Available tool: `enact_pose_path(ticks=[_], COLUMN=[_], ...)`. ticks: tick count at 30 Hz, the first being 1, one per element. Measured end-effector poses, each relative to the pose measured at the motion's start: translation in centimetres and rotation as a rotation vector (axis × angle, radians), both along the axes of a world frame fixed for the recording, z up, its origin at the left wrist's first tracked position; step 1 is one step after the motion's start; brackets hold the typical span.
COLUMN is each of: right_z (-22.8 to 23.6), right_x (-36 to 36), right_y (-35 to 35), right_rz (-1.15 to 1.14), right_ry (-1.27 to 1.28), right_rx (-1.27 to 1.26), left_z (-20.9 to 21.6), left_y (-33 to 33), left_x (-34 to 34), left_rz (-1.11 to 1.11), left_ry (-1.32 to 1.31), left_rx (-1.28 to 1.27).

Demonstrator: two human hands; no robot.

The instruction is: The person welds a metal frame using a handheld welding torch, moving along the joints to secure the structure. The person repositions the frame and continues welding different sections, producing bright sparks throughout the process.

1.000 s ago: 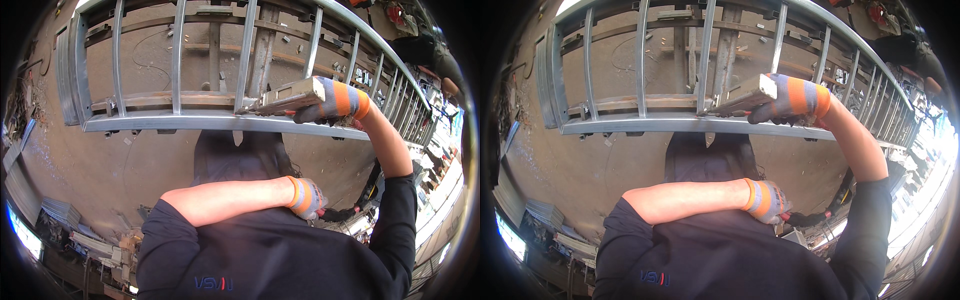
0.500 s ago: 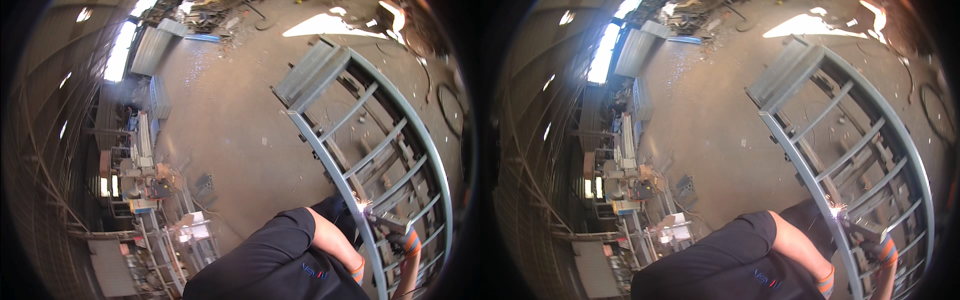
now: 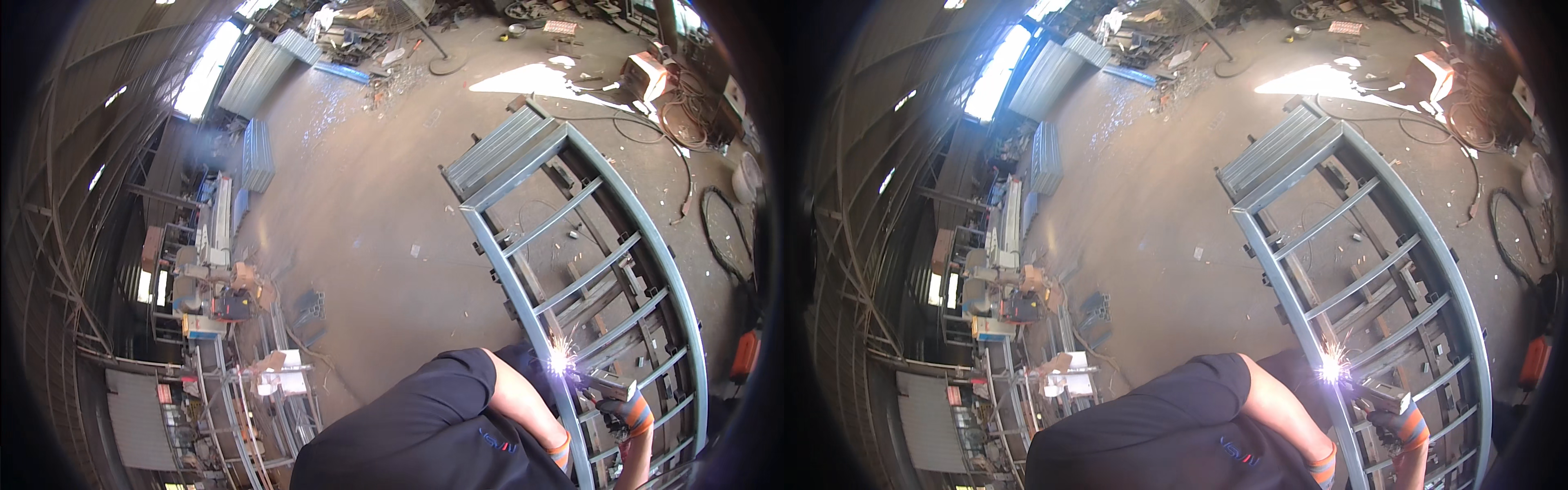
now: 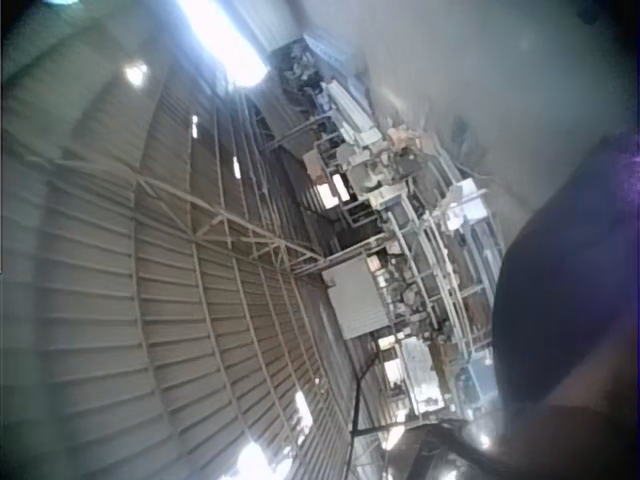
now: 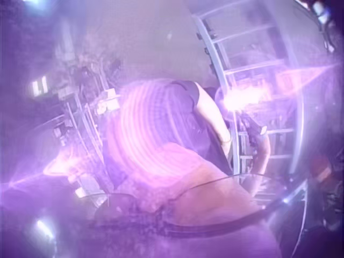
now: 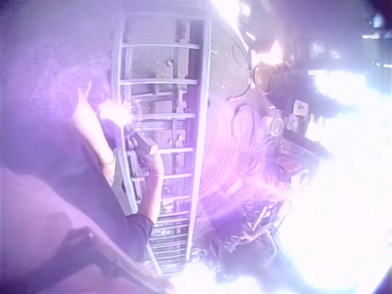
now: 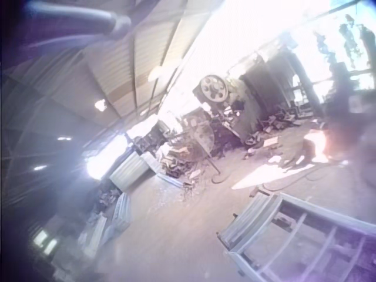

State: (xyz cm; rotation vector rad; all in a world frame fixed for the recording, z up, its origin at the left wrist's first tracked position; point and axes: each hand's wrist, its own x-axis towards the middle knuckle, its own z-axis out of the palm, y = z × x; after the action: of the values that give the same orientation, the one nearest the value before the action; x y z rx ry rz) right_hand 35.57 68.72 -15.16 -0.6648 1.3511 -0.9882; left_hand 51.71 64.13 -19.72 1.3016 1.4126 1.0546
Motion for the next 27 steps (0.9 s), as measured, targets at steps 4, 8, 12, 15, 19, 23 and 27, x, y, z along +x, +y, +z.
enact_pose_path(ticks=[4, 8, 12, 15, 19, 23, 27], right_z=[0.8, 0.3, -0.4, -0.1, 1.4, 3.0, 2.5], right_x=[0.0, 0.2, 0.8, 1.0, 0.5, -0.8, -1.6], right_y=[-0.1, 0.3, 1.2, 1.3, 0.4, 0.3, 0.0], right_rz=[-0.075, -0.068, -0.170, -0.170, -0.059, -0.025, -0.100], right_ry=[-0.149, -0.139, -0.259, -0.282, -0.013, 0.069, 0.101], right_rx=[0.017, 0.033, 0.042, 0.076, -0.066, 0.249, 0.116], left_z=[0.2, 0.1, -0.3, -0.4, 0.4, 2.3, 3.2], left_y=[0.3, 0.5, 0.9, 0.8, -0.5, -2.7, -4.6], left_x=[-0.1, 0.3, 0.6, 0.3, -0.2, 1.1, 2.4], left_rz=[-0.029, -0.056, -0.050, -0.023, -0.015, -0.086, -0.182], left_ry=[0.001, -0.003, -0.014, -0.037, -0.059, -0.110, -0.176], left_rx=[-0.019, -0.031, -0.039, -0.039, -0.056, 0.043, 0.092])
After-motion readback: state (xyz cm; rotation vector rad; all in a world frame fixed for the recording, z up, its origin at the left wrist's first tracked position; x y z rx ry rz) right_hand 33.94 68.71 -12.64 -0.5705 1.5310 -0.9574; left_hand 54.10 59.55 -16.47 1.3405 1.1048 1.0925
